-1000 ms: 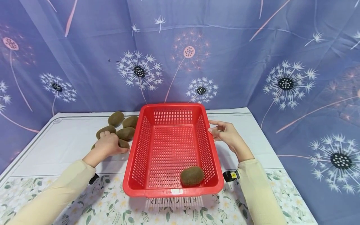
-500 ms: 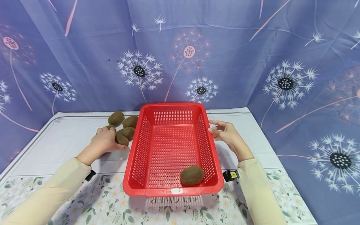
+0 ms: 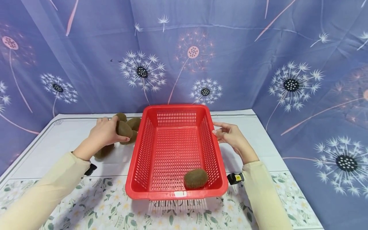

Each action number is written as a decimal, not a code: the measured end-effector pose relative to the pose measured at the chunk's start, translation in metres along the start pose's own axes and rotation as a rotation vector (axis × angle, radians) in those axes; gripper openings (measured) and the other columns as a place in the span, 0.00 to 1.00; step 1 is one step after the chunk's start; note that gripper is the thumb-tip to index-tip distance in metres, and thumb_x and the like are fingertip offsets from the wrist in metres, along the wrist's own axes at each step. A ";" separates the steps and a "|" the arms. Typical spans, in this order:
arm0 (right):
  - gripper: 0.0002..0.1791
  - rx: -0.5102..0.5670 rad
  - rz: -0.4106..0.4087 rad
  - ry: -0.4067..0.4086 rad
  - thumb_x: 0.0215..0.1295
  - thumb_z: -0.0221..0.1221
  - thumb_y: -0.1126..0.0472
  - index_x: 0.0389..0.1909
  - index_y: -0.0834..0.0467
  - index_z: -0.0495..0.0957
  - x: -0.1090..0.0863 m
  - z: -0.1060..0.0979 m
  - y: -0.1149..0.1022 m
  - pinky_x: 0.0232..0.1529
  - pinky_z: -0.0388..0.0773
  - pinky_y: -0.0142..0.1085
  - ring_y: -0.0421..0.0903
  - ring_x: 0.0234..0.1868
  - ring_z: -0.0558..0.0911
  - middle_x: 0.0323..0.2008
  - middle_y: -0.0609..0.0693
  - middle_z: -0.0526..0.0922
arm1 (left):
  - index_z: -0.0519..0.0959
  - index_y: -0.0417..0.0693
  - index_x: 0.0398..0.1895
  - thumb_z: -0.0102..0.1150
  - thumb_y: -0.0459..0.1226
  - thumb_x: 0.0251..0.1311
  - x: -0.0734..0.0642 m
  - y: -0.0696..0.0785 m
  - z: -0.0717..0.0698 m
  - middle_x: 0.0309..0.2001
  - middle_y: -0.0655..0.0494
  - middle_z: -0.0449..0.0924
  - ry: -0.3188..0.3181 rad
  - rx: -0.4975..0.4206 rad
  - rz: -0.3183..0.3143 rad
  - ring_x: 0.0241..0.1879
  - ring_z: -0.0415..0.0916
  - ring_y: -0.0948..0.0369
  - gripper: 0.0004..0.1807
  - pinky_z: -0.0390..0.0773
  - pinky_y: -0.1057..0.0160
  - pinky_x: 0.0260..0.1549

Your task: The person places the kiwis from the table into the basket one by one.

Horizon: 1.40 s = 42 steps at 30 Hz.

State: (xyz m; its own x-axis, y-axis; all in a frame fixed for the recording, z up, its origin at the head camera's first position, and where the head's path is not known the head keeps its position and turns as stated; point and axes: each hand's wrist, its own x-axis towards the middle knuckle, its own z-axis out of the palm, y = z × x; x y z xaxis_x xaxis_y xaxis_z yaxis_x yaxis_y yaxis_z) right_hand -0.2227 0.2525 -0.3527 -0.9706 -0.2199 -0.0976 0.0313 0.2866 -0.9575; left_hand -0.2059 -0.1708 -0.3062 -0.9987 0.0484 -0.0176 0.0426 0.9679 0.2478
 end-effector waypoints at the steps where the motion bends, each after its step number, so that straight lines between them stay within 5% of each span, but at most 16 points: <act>1: 0.30 0.006 -0.001 -0.001 0.68 0.56 0.65 0.68 0.68 0.61 0.001 0.000 0.000 0.38 0.82 0.34 0.40 0.32 0.83 0.36 0.50 0.80 | 0.64 0.32 0.59 0.75 0.50 0.42 0.000 0.002 -0.002 0.47 0.25 0.67 0.013 0.000 0.010 0.50 0.63 0.34 0.47 0.75 0.39 0.37; 7: 0.29 0.027 -0.008 0.003 0.67 0.56 0.68 0.67 0.71 0.61 0.002 0.000 0.002 0.37 0.82 0.34 0.40 0.30 0.83 0.34 0.48 0.81 | 0.65 0.32 0.55 0.75 0.50 0.42 0.005 0.018 -0.014 0.44 0.29 0.67 0.072 0.020 0.064 0.48 0.63 0.36 0.44 0.75 0.42 0.36; 26: 0.29 0.016 -0.008 0.010 0.67 0.56 0.68 0.67 0.70 0.62 0.001 0.000 0.002 0.38 0.82 0.35 0.40 0.31 0.84 0.36 0.50 0.81 | 0.61 0.41 0.64 0.75 0.51 0.43 0.039 0.102 -0.032 0.54 0.36 0.65 0.069 -0.017 0.156 0.57 0.59 0.43 0.48 0.76 0.44 0.43; 42: 0.29 -0.004 -0.012 0.007 0.67 0.56 0.68 0.67 0.70 0.62 0.001 0.000 0.001 0.37 0.82 0.35 0.41 0.31 0.84 0.36 0.51 0.81 | 0.62 0.46 0.64 0.76 0.55 0.40 0.070 0.175 -0.013 0.55 0.43 0.69 -0.027 -0.033 0.185 0.58 0.62 0.49 0.50 0.76 0.49 0.45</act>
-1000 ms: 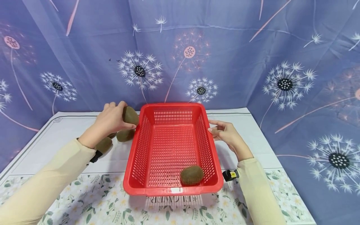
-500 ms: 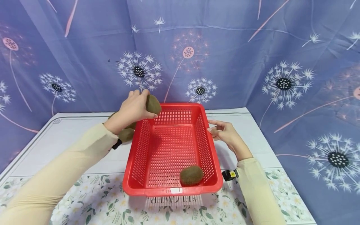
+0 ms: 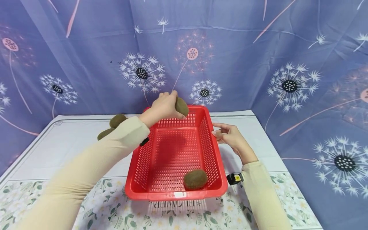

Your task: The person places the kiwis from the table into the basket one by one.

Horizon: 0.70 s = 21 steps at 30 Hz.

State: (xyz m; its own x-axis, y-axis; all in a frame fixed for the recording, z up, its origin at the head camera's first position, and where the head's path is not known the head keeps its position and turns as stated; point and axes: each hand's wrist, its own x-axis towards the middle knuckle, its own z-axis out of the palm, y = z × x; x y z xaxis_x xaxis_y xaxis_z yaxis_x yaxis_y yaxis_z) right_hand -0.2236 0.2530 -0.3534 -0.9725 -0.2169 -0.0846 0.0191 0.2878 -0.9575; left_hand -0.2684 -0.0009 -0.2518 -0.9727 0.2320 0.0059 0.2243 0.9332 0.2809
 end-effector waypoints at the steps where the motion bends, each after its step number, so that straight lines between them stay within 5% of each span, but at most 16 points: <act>1: 0.29 0.000 0.002 0.000 0.67 0.56 0.67 0.67 0.69 0.62 0.000 0.000 0.000 0.37 0.82 0.35 0.41 0.31 0.84 0.36 0.51 0.81 | 0.62 0.46 0.64 0.76 0.55 0.40 0.003 0.003 0.002 0.55 0.44 0.69 -0.006 -0.004 -0.003 0.58 0.62 0.49 0.49 0.76 0.50 0.45; 10: 0.29 0.002 0.016 0.006 0.68 0.55 0.67 0.68 0.69 0.61 -0.001 -0.001 0.001 0.38 0.82 0.34 0.40 0.32 0.84 0.36 0.50 0.81 | 0.63 0.45 0.64 0.74 0.55 0.43 0.019 0.022 0.036 0.52 0.47 0.73 -0.096 -0.072 -0.051 0.57 0.65 0.49 0.48 0.75 0.52 0.46; 21: 0.29 -0.004 0.030 0.013 0.68 0.56 0.66 0.68 0.68 0.62 0.000 0.001 -0.003 0.38 0.82 0.34 0.40 0.31 0.83 0.36 0.51 0.81 | 0.62 0.45 0.67 0.74 0.53 0.44 0.025 0.020 0.084 0.53 0.47 0.74 -0.168 -0.050 -0.071 0.60 0.63 0.47 0.48 0.75 0.51 0.46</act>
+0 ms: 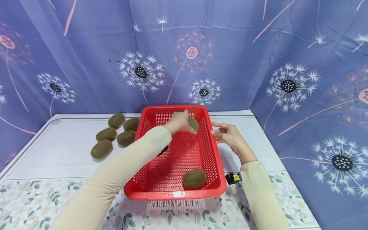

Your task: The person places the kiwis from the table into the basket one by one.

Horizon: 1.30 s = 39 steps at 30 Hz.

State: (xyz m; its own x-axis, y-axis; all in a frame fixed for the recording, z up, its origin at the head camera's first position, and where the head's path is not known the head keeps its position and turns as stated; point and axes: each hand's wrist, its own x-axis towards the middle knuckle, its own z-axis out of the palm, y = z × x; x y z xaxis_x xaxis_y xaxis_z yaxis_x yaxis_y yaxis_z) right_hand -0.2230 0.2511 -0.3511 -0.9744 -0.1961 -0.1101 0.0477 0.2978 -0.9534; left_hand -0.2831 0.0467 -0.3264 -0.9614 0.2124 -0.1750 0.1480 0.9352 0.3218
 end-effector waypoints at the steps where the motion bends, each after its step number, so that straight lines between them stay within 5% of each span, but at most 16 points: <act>1: 0.29 -0.004 0.000 0.000 0.68 0.56 0.66 0.68 0.68 0.62 0.000 0.000 -0.001 0.38 0.82 0.34 0.40 0.31 0.83 0.37 0.51 0.81 | 0.62 0.45 0.67 0.74 0.53 0.44 0.001 -0.001 0.003 0.53 0.48 0.74 -0.005 0.004 0.003 0.60 0.63 0.47 0.49 0.75 0.51 0.46; 11: 0.29 -0.020 0.000 -0.005 0.68 0.56 0.66 0.68 0.67 0.63 0.001 0.003 -0.004 0.38 0.82 0.36 0.41 0.32 0.84 0.38 0.54 0.81 | 0.57 0.46 0.73 0.74 0.54 0.44 -0.002 -0.009 0.024 0.62 0.45 0.71 -0.053 0.035 0.025 0.65 0.60 0.43 0.54 0.73 0.49 0.52; 22: 0.30 -0.033 0.000 -0.005 0.68 0.57 0.64 0.69 0.66 0.62 0.000 0.003 -0.006 0.38 0.82 0.36 0.41 0.32 0.84 0.39 0.54 0.81 | 0.55 0.47 0.74 0.73 0.54 0.46 -0.005 -0.013 0.029 0.68 0.47 0.64 -0.068 0.026 -0.003 0.70 0.52 0.45 0.55 0.72 0.50 0.54; 33: 0.30 -0.029 -0.001 -0.005 0.68 0.57 0.65 0.68 0.67 0.61 0.000 0.001 -0.004 0.38 0.82 0.35 0.40 0.32 0.83 0.38 0.52 0.81 | 0.71 0.51 0.60 0.73 0.55 0.46 -0.007 -0.012 0.015 0.55 0.52 0.74 -0.077 0.049 0.000 0.57 0.67 0.50 0.39 0.75 0.55 0.45; 39: 0.31 -0.029 0.006 -0.005 0.68 0.57 0.64 0.69 0.67 0.61 0.000 0.000 -0.001 0.38 0.82 0.35 0.40 0.33 0.83 0.40 0.53 0.81 | 0.70 0.49 0.63 0.71 0.54 0.49 -0.006 -0.013 -0.003 0.62 0.51 0.72 -0.068 0.068 0.004 0.63 0.65 0.49 0.39 0.74 0.54 0.51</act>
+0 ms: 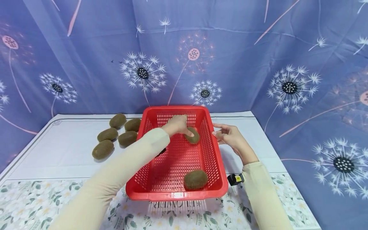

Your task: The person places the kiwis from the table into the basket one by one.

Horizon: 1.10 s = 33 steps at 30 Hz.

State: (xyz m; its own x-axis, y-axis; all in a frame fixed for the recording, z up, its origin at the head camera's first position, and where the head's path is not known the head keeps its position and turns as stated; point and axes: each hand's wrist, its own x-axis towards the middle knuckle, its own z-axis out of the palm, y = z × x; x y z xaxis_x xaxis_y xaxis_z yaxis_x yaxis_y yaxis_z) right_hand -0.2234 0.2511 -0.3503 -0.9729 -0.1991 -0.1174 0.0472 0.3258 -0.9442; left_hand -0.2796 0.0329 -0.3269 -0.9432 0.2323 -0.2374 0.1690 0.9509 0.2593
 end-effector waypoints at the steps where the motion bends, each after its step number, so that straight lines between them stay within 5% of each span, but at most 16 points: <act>1: 0.31 0.001 0.000 0.000 0.68 0.58 0.64 0.69 0.67 0.61 0.000 0.000 0.001 0.38 0.82 0.35 0.40 0.33 0.83 0.40 0.53 0.81 | 0.71 0.48 0.61 0.71 0.53 0.49 -0.001 -0.001 -0.004 0.61 0.50 0.73 0.010 -0.008 0.007 0.62 0.66 0.48 0.38 0.74 0.53 0.51; 8: 0.31 0.000 0.012 0.007 0.67 0.58 0.64 0.69 0.66 0.62 -0.001 0.000 0.001 0.38 0.82 0.36 0.41 0.33 0.83 0.40 0.53 0.81 | 0.78 0.42 0.42 0.71 0.49 0.51 -0.012 -0.013 -0.046 0.46 0.50 0.80 0.064 -0.034 0.115 0.50 0.75 0.51 0.23 0.75 0.55 0.48; 17: 0.31 0.005 0.002 0.000 0.67 0.57 0.65 0.69 0.67 0.61 -0.001 0.000 0.000 0.38 0.82 0.35 0.40 0.33 0.84 0.39 0.52 0.81 | 0.76 0.35 0.53 0.68 0.47 0.54 -0.034 -0.055 -0.087 0.54 0.43 0.78 0.112 -0.137 0.174 0.56 0.72 0.48 0.30 0.69 0.56 0.57; 26: 0.31 0.012 -0.001 -0.013 0.68 0.57 0.64 0.69 0.67 0.60 -0.001 0.001 -0.001 0.38 0.82 0.34 0.40 0.32 0.84 0.38 0.51 0.80 | 0.75 0.36 0.56 0.65 0.47 0.57 -0.053 -0.110 -0.103 0.56 0.41 0.74 0.148 -0.251 0.063 0.55 0.70 0.49 0.29 0.70 0.52 0.55; 33: 0.30 0.014 -0.002 -0.008 0.69 0.56 0.65 0.69 0.68 0.60 -0.001 0.000 -0.001 0.39 0.81 0.34 0.39 0.32 0.83 0.37 0.50 0.80 | 0.73 0.32 0.56 0.63 0.46 0.59 -0.066 -0.153 -0.093 0.57 0.37 0.73 0.142 -0.280 -0.008 0.57 0.69 0.45 0.30 0.69 0.50 0.56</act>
State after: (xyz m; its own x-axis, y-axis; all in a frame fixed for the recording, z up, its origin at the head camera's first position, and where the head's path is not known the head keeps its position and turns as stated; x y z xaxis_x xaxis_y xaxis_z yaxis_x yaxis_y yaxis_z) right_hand -0.2223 0.2505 -0.3494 -0.9711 -0.2073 -0.1183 0.0488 0.3128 -0.9486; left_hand -0.2700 -0.1469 -0.2636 -0.9780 0.1759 -0.1121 0.0952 0.8547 0.5102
